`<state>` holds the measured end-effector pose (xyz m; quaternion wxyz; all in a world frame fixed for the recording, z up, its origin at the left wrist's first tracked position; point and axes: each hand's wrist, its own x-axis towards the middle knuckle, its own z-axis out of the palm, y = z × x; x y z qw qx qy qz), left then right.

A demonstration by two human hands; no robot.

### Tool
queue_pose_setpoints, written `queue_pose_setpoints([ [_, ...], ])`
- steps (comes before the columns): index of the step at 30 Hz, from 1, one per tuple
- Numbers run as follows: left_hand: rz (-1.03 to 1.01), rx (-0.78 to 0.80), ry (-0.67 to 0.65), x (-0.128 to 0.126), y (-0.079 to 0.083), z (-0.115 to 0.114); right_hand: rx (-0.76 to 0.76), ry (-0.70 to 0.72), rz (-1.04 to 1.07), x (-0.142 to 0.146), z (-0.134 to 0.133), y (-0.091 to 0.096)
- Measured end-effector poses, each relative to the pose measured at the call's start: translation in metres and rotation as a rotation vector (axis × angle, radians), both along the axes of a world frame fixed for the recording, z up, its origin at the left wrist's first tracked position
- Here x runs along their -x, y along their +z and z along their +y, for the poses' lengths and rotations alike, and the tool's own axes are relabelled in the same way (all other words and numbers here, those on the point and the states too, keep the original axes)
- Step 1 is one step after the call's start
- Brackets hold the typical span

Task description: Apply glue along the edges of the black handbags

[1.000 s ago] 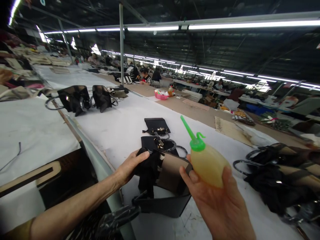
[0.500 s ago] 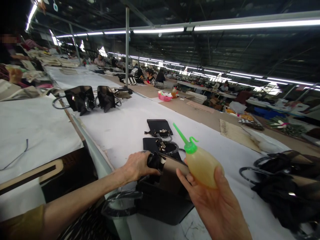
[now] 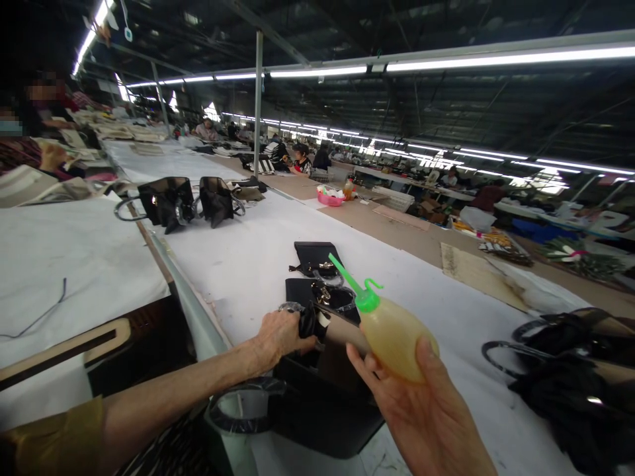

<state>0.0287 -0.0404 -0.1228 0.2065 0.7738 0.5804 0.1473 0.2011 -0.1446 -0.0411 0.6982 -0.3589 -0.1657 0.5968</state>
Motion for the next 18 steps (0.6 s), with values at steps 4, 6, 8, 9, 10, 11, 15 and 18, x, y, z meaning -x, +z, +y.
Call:
queue_pose_setpoints([
  [4,-0.215,0.176,-0.009,0.002,-0.008,-0.005,-0.008,0.026,0.004,0.001,-0.003,0.000],
  [6,-0.418,0.258,-0.058,0.004,-0.014,-0.006,-0.003,0.022,-0.005,0.003,-0.005,0.004],
  [8,-0.622,0.339,-0.106,0.008,-0.019,-0.007,0.009,0.005,-0.005,0.005,-0.006,0.007],
  [9,-0.708,0.390,-0.123,0.010,-0.020,-0.008,0.016,-0.001,-0.001,0.005,-0.006,0.008],
  [10,-0.779,0.442,-0.128,0.013,-0.021,-0.008,0.029,-0.010,0.005,0.003,-0.006,0.008],
  [11,-0.835,0.482,-0.127,0.015,-0.020,-0.008,0.046,-0.019,0.013,0.001,-0.006,0.008],
  [15,-0.950,0.377,-0.156,0.026,0.001,-0.004,0.129,-0.044,0.056,-0.011,-0.009,0.008],
  [18,-0.873,0.246,-0.277,0.036,0.034,0.005,0.188,-0.065,0.081,-0.017,-0.012,0.010],
])
